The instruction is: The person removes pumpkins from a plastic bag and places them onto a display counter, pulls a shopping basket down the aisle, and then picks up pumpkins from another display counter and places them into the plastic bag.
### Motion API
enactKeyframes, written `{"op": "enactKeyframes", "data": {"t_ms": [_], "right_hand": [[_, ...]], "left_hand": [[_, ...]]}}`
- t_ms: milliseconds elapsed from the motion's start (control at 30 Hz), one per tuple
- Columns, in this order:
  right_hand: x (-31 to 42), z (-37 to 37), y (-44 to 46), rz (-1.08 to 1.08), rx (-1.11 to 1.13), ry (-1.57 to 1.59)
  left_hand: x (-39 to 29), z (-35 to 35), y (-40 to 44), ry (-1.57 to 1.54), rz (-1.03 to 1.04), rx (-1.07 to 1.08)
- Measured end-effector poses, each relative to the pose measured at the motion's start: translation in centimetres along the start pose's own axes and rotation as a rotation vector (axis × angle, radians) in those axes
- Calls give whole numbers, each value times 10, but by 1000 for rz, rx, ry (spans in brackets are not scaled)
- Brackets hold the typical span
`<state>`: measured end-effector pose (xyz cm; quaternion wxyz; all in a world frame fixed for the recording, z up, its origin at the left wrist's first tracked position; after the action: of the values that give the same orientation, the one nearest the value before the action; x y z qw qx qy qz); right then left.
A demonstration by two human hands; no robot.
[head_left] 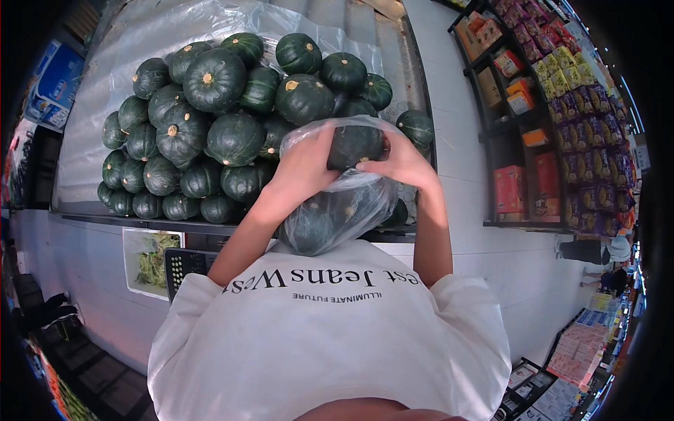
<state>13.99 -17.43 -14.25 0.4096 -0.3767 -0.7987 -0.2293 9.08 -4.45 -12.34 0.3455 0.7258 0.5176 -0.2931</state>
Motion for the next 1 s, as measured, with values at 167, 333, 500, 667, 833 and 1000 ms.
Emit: {"op": "enactKeyframes", "data": {"t_ms": [167,333,500,667,833,1000], "right_hand": [[8,-4,-11,237,-5,-61],[54,-21,-3,56,-235,167],[90,-18,9,-41,-297,470],[87,5,5,109,-168,711],[103,-2,0,33,-157,411],[110,-44,-25,348,-113,129]], "left_hand": [[-13,-15,6,-74,-83,24],[-41,-56,2,-376,87,-210],[-31,-70,-9,-531,150,-368],[-15,-77,-19,-925,99,-460],[19,-50,-10,-1415,-119,-288],[9,-26,-4,-1947,-257,-36]]}}
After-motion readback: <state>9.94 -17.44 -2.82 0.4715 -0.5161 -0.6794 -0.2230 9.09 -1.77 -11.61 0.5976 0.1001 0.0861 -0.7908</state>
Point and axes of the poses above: each hand's wrist, its own y-axis towards the middle knuckle, its own z-axis out of the palm, x = y × z, the point moved 9 cm from there along y, towards the middle knuckle, and after that the axes turned 15 degrees about -y, right-handed, at the moved point
